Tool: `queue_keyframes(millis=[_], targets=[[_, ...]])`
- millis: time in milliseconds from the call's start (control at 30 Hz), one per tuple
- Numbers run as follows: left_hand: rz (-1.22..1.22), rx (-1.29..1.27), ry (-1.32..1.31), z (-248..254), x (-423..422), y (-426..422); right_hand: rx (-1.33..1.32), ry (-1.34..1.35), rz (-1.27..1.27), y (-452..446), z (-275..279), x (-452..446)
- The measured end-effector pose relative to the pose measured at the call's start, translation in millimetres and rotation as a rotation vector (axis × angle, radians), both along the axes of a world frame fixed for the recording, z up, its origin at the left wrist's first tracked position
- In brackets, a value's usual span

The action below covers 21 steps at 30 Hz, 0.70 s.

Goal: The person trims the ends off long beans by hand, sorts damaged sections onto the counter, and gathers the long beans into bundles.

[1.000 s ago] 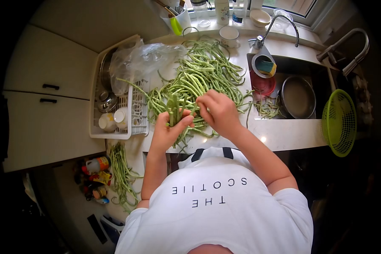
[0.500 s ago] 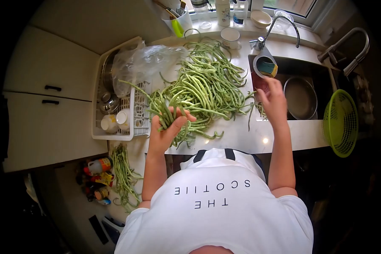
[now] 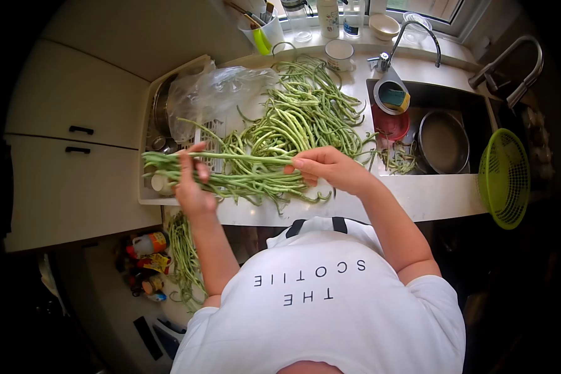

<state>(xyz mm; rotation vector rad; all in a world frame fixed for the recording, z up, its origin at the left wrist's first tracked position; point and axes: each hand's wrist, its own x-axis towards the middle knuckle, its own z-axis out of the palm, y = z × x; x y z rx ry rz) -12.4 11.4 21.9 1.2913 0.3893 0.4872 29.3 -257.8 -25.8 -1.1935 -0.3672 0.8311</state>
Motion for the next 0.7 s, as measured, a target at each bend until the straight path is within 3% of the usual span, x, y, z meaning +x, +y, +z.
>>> queue_keyframes(millis=[100, 233, 300, 433, 700], targets=[[0.135, -0.036, -0.127, 1.5, -4.2, 28.5, -0.030, 0.020, 0.031, -16.0, 6.1, 5.3], [0.130, -0.065, -0.190, 11.3, -10.7, 33.6, 0.098, 0.128, -0.011, -29.2, -1.2, 5.3], [0.173, -0.044, -0.208, 10.8, -9.4, 31.8, 0.326, 0.272, 0.016, -30.2, -3.3, 3.0], [0.194, -0.064, -0.182, 7.9, -9.1, 39.3, 0.417, 0.386, -0.019, -33.3, 5.6, 1.1], [0.171, -0.086, -0.222, 6.6, -9.2, 39.6, 0.369, 0.264, -0.003, -35.0, 3.5, -2.7]])
